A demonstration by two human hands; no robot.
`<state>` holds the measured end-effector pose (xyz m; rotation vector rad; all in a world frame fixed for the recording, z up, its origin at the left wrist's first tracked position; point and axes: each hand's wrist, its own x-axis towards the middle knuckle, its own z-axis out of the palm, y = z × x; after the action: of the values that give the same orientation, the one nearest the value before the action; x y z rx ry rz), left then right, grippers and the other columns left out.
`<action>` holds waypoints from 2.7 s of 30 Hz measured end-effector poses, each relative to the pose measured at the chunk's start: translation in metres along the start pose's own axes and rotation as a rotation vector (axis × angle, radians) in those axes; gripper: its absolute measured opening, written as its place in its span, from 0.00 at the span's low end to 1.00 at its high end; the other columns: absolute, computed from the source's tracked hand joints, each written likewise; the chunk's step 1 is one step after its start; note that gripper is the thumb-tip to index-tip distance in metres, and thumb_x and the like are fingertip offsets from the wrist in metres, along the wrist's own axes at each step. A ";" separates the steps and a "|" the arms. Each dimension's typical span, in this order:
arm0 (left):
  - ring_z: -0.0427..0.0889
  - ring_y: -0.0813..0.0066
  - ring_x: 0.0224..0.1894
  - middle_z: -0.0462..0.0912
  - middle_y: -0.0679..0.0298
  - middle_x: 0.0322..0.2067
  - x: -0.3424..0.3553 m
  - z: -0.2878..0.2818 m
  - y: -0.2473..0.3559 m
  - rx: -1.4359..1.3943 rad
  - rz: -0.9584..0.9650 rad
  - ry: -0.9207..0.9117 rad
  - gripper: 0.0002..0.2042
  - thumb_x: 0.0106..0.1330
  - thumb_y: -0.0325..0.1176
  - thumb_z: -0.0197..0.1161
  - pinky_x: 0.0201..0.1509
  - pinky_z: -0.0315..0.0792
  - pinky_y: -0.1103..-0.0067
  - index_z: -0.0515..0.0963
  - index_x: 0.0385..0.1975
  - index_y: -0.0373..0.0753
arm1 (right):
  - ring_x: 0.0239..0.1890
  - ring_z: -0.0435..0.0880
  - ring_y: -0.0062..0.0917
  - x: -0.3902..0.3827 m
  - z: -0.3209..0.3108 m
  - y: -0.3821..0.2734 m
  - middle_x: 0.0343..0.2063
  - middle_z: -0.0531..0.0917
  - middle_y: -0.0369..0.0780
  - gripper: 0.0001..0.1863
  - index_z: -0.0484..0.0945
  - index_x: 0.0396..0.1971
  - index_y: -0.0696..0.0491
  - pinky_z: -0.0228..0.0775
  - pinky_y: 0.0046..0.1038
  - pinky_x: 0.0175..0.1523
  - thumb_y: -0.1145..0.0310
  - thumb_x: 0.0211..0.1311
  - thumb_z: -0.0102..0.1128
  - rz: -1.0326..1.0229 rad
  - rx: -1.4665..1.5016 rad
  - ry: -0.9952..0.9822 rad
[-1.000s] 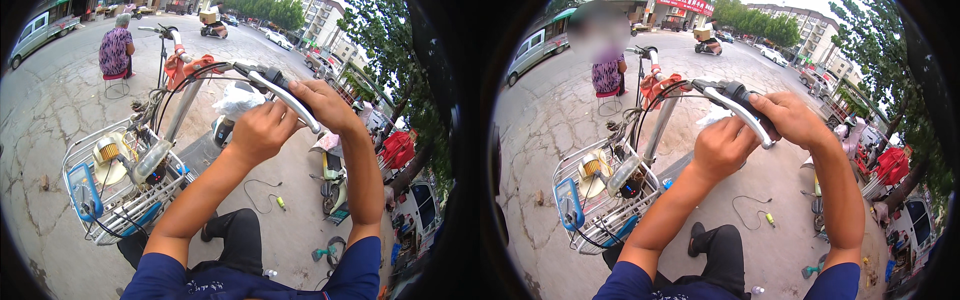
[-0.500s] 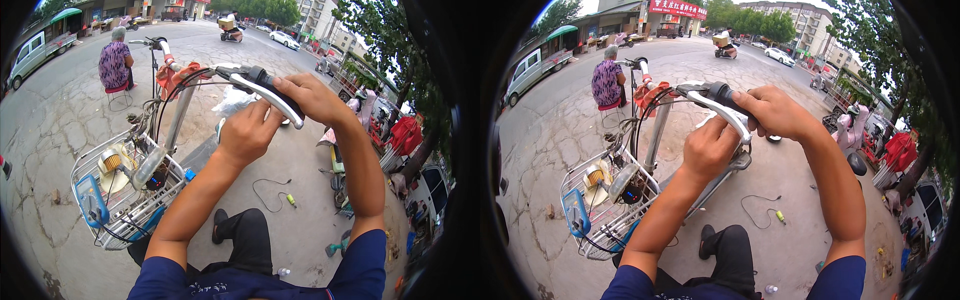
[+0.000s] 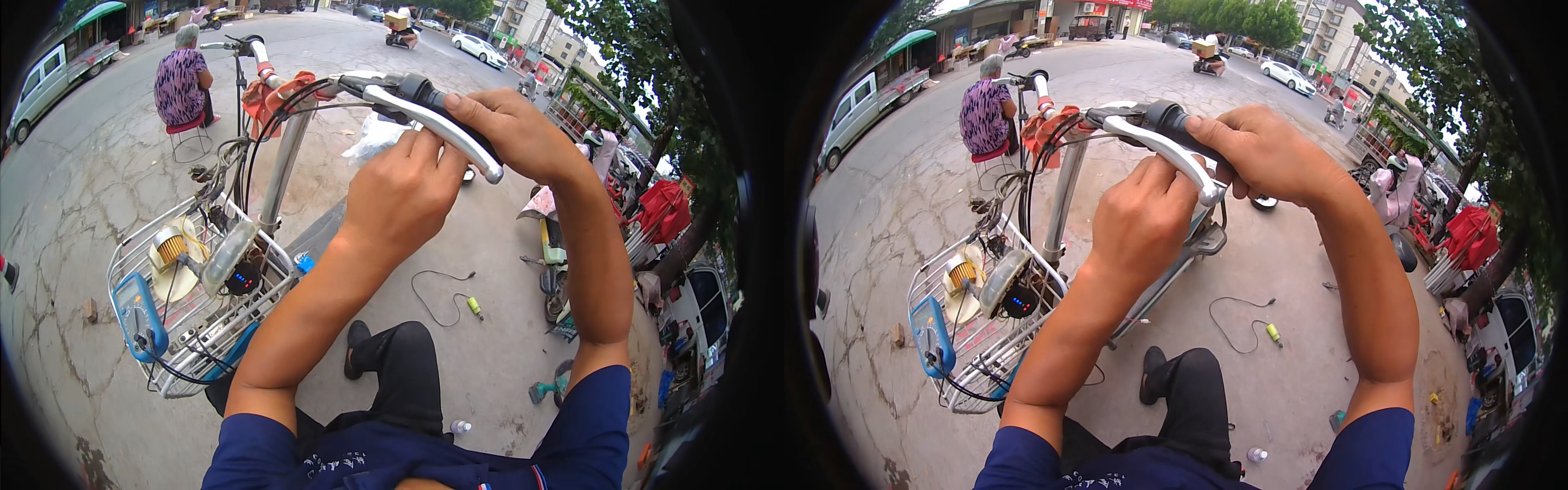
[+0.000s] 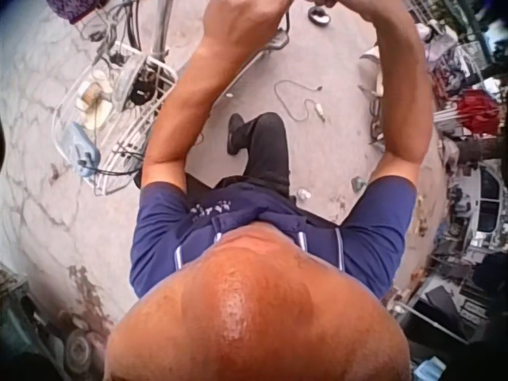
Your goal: The person works on the handlebar of an electric scooter, using an Allen key to loosen and remove the right handle grip and brake lever. They then use a screwdriver to adjust components within the handlebar stem before reattaching the grip and lever.
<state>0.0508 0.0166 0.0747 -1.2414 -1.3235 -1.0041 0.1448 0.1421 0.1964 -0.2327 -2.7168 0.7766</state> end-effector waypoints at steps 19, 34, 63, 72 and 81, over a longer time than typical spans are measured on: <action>0.83 0.73 0.50 0.85 0.55 0.48 -0.024 0.006 -0.012 -0.753 -0.481 0.130 0.12 0.71 0.17 0.55 0.55 0.75 0.79 0.79 0.52 0.27 | 0.43 0.84 0.22 -0.061 0.127 0.043 0.43 0.84 0.43 0.18 0.77 0.52 0.64 0.76 0.22 0.48 0.73 0.64 0.65 -0.171 0.803 0.708; 0.85 0.70 0.47 0.87 0.54 0.42 0.023 -0.084 -0.017 -0.621 -0.574 0.278 0.15 0.69 0.19 0.49 0.55 0.77 0.77 0.80 0.51 0.30 | 0.29 0.84 0.44 -0.001 0.146 0.012 0.31 0.83 0.45 0.05 0.80 0.36 0.57 0.75 0.39 0.33 0.71 0.66 0.60 -0.505 0.104 1.110; 0.73 0.56 0.66 0.77 0.45 0.59 0.108 -0.072 -0.098 -0.488 -0.220 -0.737 0.22 0.70 0.34 0.56 0.74 0.62 0.64 0.73 0.60 0.27 | 0.33 0.89 0.27 0.016 0.181 0.027 0.34 0.88 0.45 0.12 0.82 0.42 0.64 0.84 0.26 0.43 0.68 0.71 0.60 -0.480 1.915 0.456; 0.65 0.54 0.72 0.66 0.47 0.68 0.082 -0.081 -0.063 -0.153 0.036 -0.773 0.43 0.55 0.34 0.74 0.75 0.58 0.61 0.59 0.72 0.35 | 0.36 0.89 0.28 0.029 0.184 0.023 0.36 0.88 0.46 0.12 0.82 0.42 0.62 0.83 0.28 0.44 0.68 0.73 0.57 -0.535 2.195 0.272; 0.76 0.61 0.62 0.77 0.50 0.59 0.090 -0.063 -0.066 -0.209 -0.037 -0.848 0.43 0.53 0.36 0.80 0.68 0.69 0.66 0.65 0.69 0.33 | 0.36 0.89 0.27 0.032 0.182 0.036 0.36 0.88 0.45 0.12 0.83 0.42 0.62 0.83 0.26 0.44 0.67 0.73 0.57 -0.567 2.107 0.273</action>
<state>-0.0016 -0.0404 0.1765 -1.9252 -1.9078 -0.6536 0.0570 0.0912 0.0378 0.7440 -0.5314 2.3486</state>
